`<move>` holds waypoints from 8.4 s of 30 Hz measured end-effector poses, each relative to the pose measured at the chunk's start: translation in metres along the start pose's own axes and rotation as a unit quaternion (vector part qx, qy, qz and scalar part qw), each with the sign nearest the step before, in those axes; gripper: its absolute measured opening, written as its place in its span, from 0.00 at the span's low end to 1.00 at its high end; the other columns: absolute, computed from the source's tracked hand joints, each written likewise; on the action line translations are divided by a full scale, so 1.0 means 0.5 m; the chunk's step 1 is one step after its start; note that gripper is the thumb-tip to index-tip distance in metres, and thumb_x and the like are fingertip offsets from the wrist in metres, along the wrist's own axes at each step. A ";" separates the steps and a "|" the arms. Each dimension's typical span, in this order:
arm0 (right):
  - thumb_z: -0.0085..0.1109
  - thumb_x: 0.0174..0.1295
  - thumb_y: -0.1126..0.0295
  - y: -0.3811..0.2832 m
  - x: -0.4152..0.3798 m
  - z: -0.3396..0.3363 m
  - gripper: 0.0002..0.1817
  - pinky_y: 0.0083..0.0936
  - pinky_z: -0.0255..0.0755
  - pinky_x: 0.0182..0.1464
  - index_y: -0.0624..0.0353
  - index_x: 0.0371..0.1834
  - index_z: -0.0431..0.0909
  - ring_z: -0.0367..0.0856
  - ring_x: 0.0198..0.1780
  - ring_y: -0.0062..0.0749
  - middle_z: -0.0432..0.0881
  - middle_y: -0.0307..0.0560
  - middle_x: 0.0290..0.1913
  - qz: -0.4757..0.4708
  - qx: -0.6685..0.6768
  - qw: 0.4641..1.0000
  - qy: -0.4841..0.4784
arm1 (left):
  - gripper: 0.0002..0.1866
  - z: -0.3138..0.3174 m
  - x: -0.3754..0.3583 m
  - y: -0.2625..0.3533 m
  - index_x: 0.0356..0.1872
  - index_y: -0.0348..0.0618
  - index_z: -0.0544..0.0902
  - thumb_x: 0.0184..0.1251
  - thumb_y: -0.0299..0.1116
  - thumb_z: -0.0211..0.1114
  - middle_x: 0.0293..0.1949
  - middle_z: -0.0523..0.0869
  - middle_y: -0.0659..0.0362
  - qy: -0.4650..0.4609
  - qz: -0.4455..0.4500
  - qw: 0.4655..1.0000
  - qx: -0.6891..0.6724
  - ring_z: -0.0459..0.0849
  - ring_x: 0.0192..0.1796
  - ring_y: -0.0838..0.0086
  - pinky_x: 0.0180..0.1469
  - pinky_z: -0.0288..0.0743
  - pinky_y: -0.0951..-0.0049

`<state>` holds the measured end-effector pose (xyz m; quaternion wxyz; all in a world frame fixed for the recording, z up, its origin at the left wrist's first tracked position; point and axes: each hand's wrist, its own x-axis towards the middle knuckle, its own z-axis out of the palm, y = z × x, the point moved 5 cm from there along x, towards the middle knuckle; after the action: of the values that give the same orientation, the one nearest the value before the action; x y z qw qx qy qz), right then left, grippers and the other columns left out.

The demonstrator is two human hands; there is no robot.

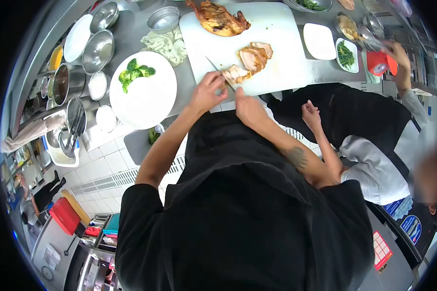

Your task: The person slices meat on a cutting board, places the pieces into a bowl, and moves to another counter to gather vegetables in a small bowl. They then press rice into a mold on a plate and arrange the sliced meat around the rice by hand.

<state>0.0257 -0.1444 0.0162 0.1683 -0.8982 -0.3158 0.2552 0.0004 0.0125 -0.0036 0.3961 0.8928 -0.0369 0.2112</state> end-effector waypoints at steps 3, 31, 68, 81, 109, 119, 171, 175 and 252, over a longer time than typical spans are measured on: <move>0.46 0.64 0.75 -0.007 0.011 -0.008 0.07 0.60 0.78 0.36 0.67 0.42 0.64 0.84 0.32 0.71 0.82 0.73 0.27 -0.013 0.024 0.999 0.040 | 0.20 -0.008 0.002 -0.024 0.46 0.41 0.83 0.49 0.26 0.75 0.48 0.81 0.53 -0.012 -0.024 1.000 -0.002 0.84 0.48 0.59 0.49 0.83 0.65; 0.46 0.75 0.65 0.037 -0.144 -0.136 0.11 0.62 0.75 0.33 0.62 0.42 0.63 0.81 0.30 0.74 0.80 0.71 0.24 0.097 0.023 0.993 0.060 | 0.26 -0.022 0.039 0.009 0.57 0.50 0.82 0.54 0.33 0.76 0.54 0.75 0.55 -0.033 -0.038 0.998 0.024 0.76 0.56 0.62 0.57 0.75 0.59; 0.49 0.74 0.66 0.107 -0.243 -0.177 0.09 0.61 0.74 0.32 0.60 0.42 0.64 0.81 0.30 0.71 0.81 0.68 0.25 0.155 0.015 0.982 0.104 | 0.16 0.065 0.117 -0.032 0.44 0.50 0.83 0.61 0.47 0.69 0.46 0.80 0.62 -0.042 0.077 0.957 0.278 0.78 0.48 0.67 0.45 0.78 0.62; 0.49 0.73 0.67 0.172 -0.252 -0.180 0.09 0.61 0.73 0.35 0.60 0.41 0.63 0.81 0.31 0.71 0.81 0.69 0.25 0.142 -0.007 0.984 0.103 | 0.37 -0.006 0.137 0.025 0.58 0.46 0.79 0.50 0.57 0.76 0.55 0.79 0.52 -0.007 0.033 0.939 0.341 0.75 0.57 0.58 0.55 0.75 0.56; 0.47 0.74 0.64 0.175 -0.104 -0.211 0.10 0.57 0.76 0.32 0.61 0.44 0.68 0.83 0.30 0.66 0.82 0.65 0.24 0.034 -0.004 0.998 0.056 | 0.35 0.061 0.143 0.091 0.57 0.41 0.79 0.52 0.52 0.78 0.48 0.81 0.54 -0.045 -0.054 0.971 0.228 0.75 0.57 0.57 0.60 0.66 0.56; 0.48 0.75 0.65 0.170 -0.106 -0.167 0.10 0.58 0.73 0.33 0.62 0.43 0.66 0.81 0.31 0.68 0.81 0.65 0.26 0.066 0.011 0.997 0.036 | 0.36 0.054 0.152 0.092 0.59 0.42 0.79 0.50 0.50 0.79 0.49 0.82 0.56 -0.080 -0.029 0.974 0.209 0.76 0.55 0.61 0.57 0.67 0.60; 0.48 0.74 0.65 0.160 -0.088 -0.188 0.11 0.63 0.74 0.37 0.62 0.46 0.64 0.81 0.32 0.73 0.81 0.70 0.28 0.068 0.010 0.998 0.014 | 0.33 0.071 0.117 0.092 0.59 0.33 0.76 0.52 0.36 0.77 0.45 0.83 0.43 -0.027 -0.148 0.985 0.089 0.79 0.53 0.50 0.57 0.75 0.56; 0.47 0.74 0.67 0.117 -0.097 -0.216 0.09 0.60 0.75 0.34 0.63 0.44 0.63 0.81 0.31 0.71 0.82 0.69 0.28 0.059 0.015 0.995 0.076 | 0.33 0.074 0.122 0.092 0.59 0.32 0.75 0.52 0.36 0.77 0.45 0.84 0.43 -0.021 -0.146 0.986 0.080 0.79 0.53 0.50 0.57 0.76 0.56; 0.47 0.75 0.61 0.233 -0.037 -0.167 0.12 0.65 0.73 0.40 0.58 0.48 0.66 0.81 0.36 0.76 0.82 0.73 0.29 0.029 0.081 0.996 -0.003 | 0.33 0.123 0.075 0.100 0.60 0.39 0.74 0.51 0.35 0.74 0.58 0.76 0.48 0.040 -0.207 0.961 0.180 0.75 0.62 0.53 0.63 0.71 0.56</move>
<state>0.1165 -0.2547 0.0365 0.2325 -0.8894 -0.2687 0.2875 0.0440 -0.0624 0.0096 0.2650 0.9282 0.2035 0.1635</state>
